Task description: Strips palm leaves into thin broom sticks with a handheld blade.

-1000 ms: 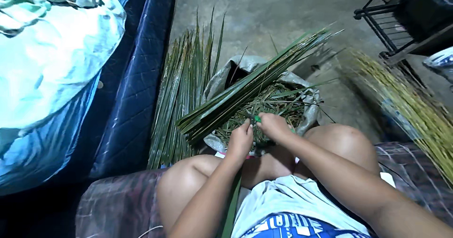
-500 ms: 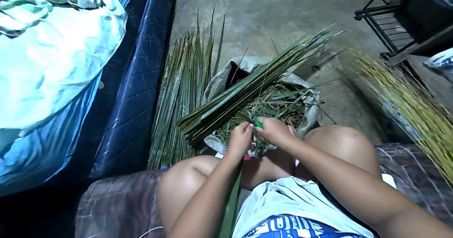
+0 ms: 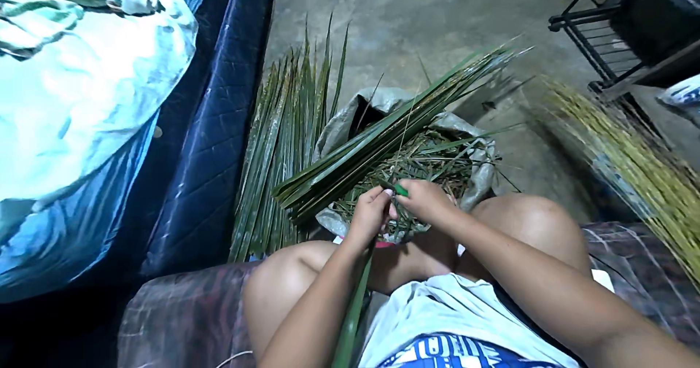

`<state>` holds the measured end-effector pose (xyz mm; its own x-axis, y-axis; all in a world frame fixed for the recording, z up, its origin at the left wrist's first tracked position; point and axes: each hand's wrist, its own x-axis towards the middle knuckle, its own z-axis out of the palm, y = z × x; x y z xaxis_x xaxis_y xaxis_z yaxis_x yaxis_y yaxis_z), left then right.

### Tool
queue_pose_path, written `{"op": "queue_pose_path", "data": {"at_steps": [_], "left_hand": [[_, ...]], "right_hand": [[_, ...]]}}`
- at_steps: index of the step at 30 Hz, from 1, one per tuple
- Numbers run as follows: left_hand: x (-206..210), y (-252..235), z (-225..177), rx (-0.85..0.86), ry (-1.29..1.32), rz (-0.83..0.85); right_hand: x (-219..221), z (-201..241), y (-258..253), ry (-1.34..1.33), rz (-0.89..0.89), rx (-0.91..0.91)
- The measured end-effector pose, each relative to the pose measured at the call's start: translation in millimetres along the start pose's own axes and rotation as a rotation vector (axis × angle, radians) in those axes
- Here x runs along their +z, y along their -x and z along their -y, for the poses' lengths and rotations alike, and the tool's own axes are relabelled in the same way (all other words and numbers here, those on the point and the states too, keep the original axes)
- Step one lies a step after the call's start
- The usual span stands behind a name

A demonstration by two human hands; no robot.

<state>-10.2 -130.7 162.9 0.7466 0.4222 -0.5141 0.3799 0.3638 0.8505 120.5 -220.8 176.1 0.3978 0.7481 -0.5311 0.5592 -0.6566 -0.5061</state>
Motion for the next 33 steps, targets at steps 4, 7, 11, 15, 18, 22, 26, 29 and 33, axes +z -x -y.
{"op": "queue_pose_path", "data": {"at_steps": [4, 7, 11, 15, 18, 22, 26, 29, 33], "left_hand": [[0.1, 3.1, -2.3, -0.012, 0.038, 0.052], [1.4, 2.3, -0.8, -0.005, 0.042, 0.05], [1.3, 0.3, -0.7, -0.003, 0.021, 0.013], [-1.0, 2.4, -0.9, 0.012, 0.045, 0.018], [-0.5, 2.6, -1.7, 0.008, 0.057, 0.043], [2.6, 2.1, -0.5, 0.005, 0.005, 0.042], [7.1, 4.1, 0.2, -0.003, -0.082, 0.052], [11.3, 5.7, -1.7, -0.046, -0.184, 0.065], [15.4, 5.7, -4.3, -0.074, -0.377, 0.071]], "right_hand": [[-19.7, -22.6, -25.1, -0.067, -0.202, 0.15], [-26.8, -34.1, -34.5, -0.127, -0.308, 0.182], [-13.4, -13.7, -11.1, -0.067, -0.07, 0.021], [-8.0, -3.1, -2.5, 0.013, -0.003, 0.018], [-18.9, -18.6, -18.9, 0.0, -0.166, 0.119], [-24.8, -29.3, -29.7, -0.099, -0.314, 0.201], [-7.4, -30.7, -30.4, -0.525, -0.225, 0.029], [-2.5, -30.2, -32.9, -0.758, -0.135, 0.032], [-11.3, -43.6, -43.2, -0.748, -0.306, 0.094]]}}
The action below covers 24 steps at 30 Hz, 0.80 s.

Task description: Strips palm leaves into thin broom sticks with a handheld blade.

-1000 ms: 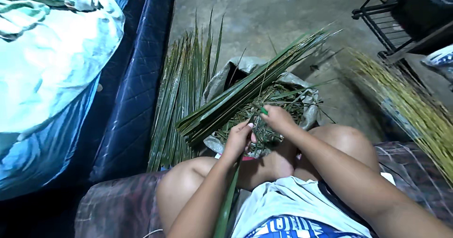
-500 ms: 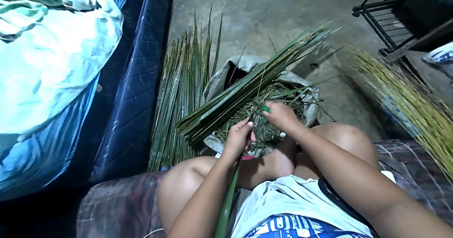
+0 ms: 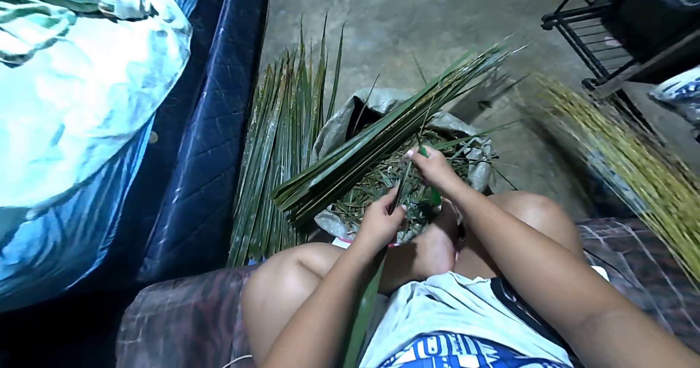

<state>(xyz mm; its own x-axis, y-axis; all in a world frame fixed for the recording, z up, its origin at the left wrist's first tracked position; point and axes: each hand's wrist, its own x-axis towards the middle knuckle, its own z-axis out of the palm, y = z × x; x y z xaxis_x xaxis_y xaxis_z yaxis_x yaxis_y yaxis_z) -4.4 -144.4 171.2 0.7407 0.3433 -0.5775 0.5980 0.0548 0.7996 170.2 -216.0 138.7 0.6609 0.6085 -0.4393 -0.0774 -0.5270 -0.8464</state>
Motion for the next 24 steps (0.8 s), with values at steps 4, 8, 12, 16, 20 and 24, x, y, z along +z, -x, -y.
{"op": "queue_pose_path", "data": {"at_steps": [4, 8, 12, 16, 20, 24], "left_hand": [[-2.2, -5.3, 6.1, 0.026, -0.155, -0.105], [-9.6, -15.6, 14.3, 0.014, -0.229, -0.178], [-10.1, -17.2, 14.1, 0.002, -0.265, -0.223], [-5.8, -14.9, 11.3, -0.008, -0.302, -0.238], [-1.6, -13.6, 9.2, 0.009, -0.337, -0.229], [-2.7, -11.8, 10.6, -0.001, -0.373, -0.208]], "right_hand": [[-5.9, 7.3, 1.2, 0.279, -0.022, -0.02], [13.5, 14.9, 35.4, 0.54, 0.321, 0.005], [34.1, 18.6, 60.7, 0.699, 0.43, 0.009], [35.0, 24.4, 45.8, 0.903, 0.247, 0.024], [22.9, 19.3, 19.9, 0.883, 0.02, 0.052], [14.5, 21.2, 20.2, 0.775, 0.008, 0.058]]}}
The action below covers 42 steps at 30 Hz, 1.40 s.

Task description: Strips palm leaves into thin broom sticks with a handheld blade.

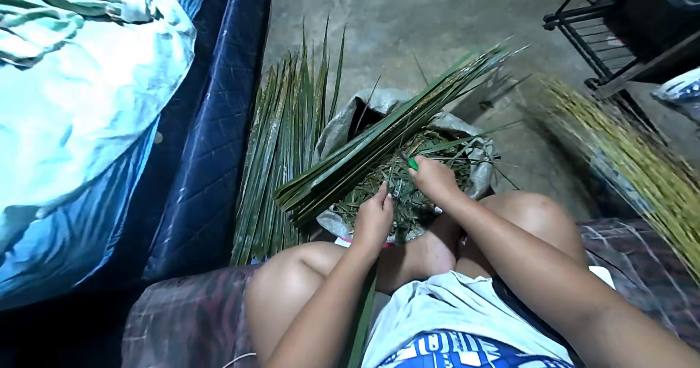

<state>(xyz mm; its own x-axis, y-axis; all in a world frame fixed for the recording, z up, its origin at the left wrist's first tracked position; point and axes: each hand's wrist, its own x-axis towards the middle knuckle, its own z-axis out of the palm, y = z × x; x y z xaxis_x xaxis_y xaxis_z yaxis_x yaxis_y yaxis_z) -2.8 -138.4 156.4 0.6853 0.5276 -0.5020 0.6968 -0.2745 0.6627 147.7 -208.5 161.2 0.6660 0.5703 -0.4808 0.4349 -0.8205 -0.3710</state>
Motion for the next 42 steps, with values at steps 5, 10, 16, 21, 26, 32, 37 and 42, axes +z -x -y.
{"op": "queue_pose_path", "data": {"at_steps": [5, 10, 16, 21, 26, 32, 37, 42], "left_hand": [[-2.7, 0.9, -3.4, -0.027, -0.069, -0.029], [-2.9, 7.4, -14.4, -0.028, -0.208, -0.013], [2.1, 10.5, -13.5, 0.019, -0.206, -0.013], [-2.1, 0.3, 0.5, 0.014, 0.204, 0.002], [-10.8, 3.2, 0.1, 0.006, 0.618, 0.031], [-9.3, 8.7, -0.3, 0.031, 0.719, 0.095], [-10.4, 4.2, 1.8, 0.02, 0.741, 0.089], [-12.0, 4.2, 2.6, 0.014, 0.78, 0.111]], "right_hand": [[10.1, 10.7, 32.9, -0.01, 0.297, -0.137], [5.9, 12.2, 20.9, 0.121, 0.191, -0.086], [-8.1, -12.9, -16.8, 0.003, -0.064, 0.08], [-5.3, -3.0, 10.9, -0.06, 0.077, -0.106], [2.0, 5.7, 27.2, 0.054, 0.167, -0.187], [-18.9, -23.3, -20.5, -0.162, -0.143, 0.036], [-9.5, -7.3, 15.2, -0.12, 0.066, -0.172], [-1.4, 3.6, 22.9, 0.064, 0.13, -0.235]]}}
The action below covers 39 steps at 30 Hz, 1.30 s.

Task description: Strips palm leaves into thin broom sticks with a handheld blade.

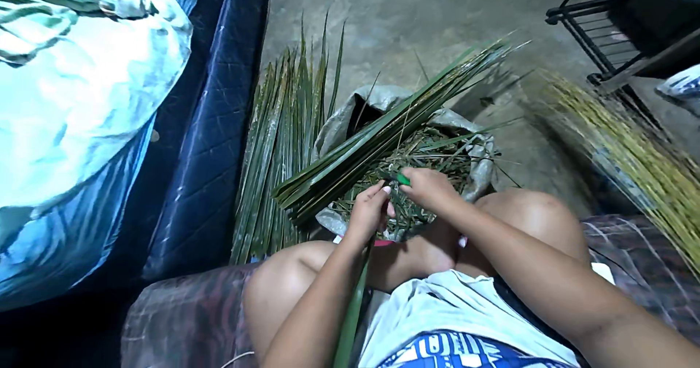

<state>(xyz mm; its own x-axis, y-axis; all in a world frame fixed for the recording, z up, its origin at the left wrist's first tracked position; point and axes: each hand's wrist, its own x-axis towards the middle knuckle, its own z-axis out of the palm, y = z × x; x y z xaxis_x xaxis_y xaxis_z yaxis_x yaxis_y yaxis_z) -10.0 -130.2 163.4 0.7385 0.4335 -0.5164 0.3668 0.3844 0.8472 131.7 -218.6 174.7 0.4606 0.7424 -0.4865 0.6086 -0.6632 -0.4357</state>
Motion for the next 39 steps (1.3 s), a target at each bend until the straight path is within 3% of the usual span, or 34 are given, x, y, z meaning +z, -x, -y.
{"op": "queue_pose_path", "data": {"at_steps": [8, 12, 15, 18, 22, 27, 30, 34, 39], "left_hand": [[1.7, 4.9, 0.7, -0.017, 0.058, 0.062], [5.8, 4.2, 0.9, -0.014, -0.014, 0.046], [10.3, 4.9, -1.2, -0.04, -0.141, 0.058], [12.9, 6.0, -2.1, -0.076, -0.271, 0.096], [13.8, 2.8, 0.4, -0.051, -0.414, 0.033], [2.9, -14.0, 12.1, -0.001, -0.574, -0.094], [-0.3, -15.8, 13.9, -0.003, -0.617, -0.151], [3.8, -10.5, 11.9, -0.005, -0.709, -0.148], [11.9, -6.3, 10.5, 0.009, -0.734, -0.104]], "right_hand": [[-16.4, -34.3, -32.4, -0.216, -0.296, 0.24], [-2.4, -32.7, -26.6, -0.68, -0.173, 0.055], [7.2, -23.9, -22.2, -0.894, -0.035, 0.039], [4.2, -34.1, -32.1, -0.94, -0.145, 0.069], [-3.7, -48.6, -46.1, -0.729, -0.337, 0.134], [11.8, -17.6, -18.1, -0.309, 0.057, 0.048], [24.7, 7.9, 7.4, -0.144, 0.183, 0.013], [16.4, 14.2, 2.2, 0.046, 0.086, 0.086], [0.9, -11.6, -29.3, 0.055, -0.148, 0.26]]}}
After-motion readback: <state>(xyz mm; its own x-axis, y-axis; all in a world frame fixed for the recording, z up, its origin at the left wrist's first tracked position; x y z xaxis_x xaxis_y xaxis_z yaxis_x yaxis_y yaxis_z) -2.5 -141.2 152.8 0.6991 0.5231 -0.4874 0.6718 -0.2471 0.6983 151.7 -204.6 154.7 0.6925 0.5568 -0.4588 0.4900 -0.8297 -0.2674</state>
